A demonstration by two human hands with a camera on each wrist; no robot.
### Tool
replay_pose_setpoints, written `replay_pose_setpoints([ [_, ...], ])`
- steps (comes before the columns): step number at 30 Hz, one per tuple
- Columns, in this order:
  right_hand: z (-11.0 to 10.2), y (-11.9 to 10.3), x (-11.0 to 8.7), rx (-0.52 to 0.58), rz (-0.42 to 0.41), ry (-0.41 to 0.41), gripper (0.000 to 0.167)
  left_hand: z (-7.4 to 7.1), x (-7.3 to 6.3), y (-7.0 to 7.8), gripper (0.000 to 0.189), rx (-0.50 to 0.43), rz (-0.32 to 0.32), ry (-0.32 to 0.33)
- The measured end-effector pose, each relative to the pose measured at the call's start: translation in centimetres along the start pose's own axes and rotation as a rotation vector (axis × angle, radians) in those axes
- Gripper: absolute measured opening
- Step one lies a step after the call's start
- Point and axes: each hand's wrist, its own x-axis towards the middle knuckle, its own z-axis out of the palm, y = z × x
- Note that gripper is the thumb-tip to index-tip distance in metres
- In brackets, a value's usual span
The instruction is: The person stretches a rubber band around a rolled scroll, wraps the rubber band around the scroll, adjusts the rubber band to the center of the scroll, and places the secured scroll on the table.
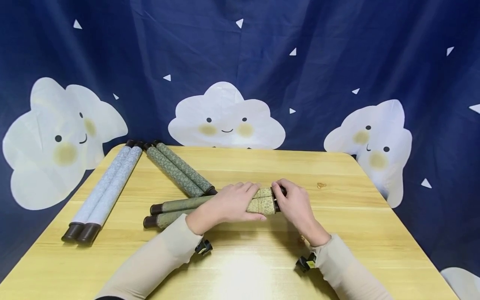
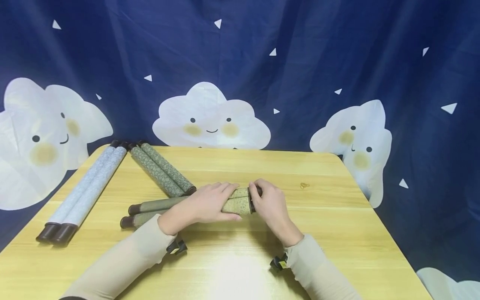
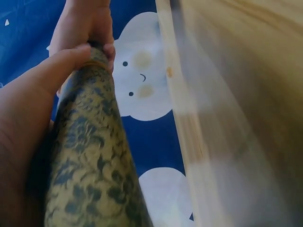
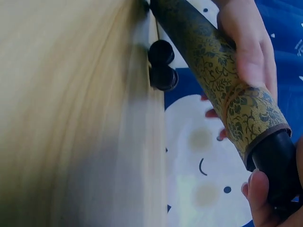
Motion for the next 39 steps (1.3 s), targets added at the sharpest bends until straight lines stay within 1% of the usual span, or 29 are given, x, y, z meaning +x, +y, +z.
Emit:
replay_pose_setpoints([
  [4,0.3,-0.5,-0.3,-0.008,-0.066,0.023,0.025,0.1,0.0,0.3,0.102,-0.017,0.038,0.045],
  [6,0.3,-0.7,-0.4,-0.007,-0.061,0.018,0.026,0.1,0.0,0.4,0.1,0.002,0.049,0.047],
  [8,0.3,-0.8,-0.5,-0.007,-0.041,0.003,0.027,0.1,0.0,0.4,0.097,0.023,0.054,0.036],
  [12,0.1,-0.5,-0.4,-0.011,-0.014,-0.019,0.03,-0.1,0.1,0.3,0.094,0.031,0.042,0.008],
  [15,-0.1,-0.2,-0.2,-0.025,-0.008,-0.011,0.03,-0.3,0.1,0.2,0.092,0.022,0.031,-0.002],
  [20,-0.1,0.1,-0.1,-0.065,-0.054,0.034,0.031,-0.6,0.0,0.0,0.091,0.024,0.021,-0.004],
  [27,0.1,0.5,0.0,-0.118,-0.112,0.077,0.031,-0.5,0.0,-0.2,0.09,0.024,-0.012,-0.012],
  [36,0.2,0.7,0.1,-0.151,-0.175,0.131,0.028,-0.5,0.0,-0.4,0.086,0.091,-0.024,-0.003],
  [39,0.2,0.7,0.1,-0.156,-0.188,0.141,0.027,-0.6,0.0,-0.4,0.085,0.099,-0.015,0.004],
])
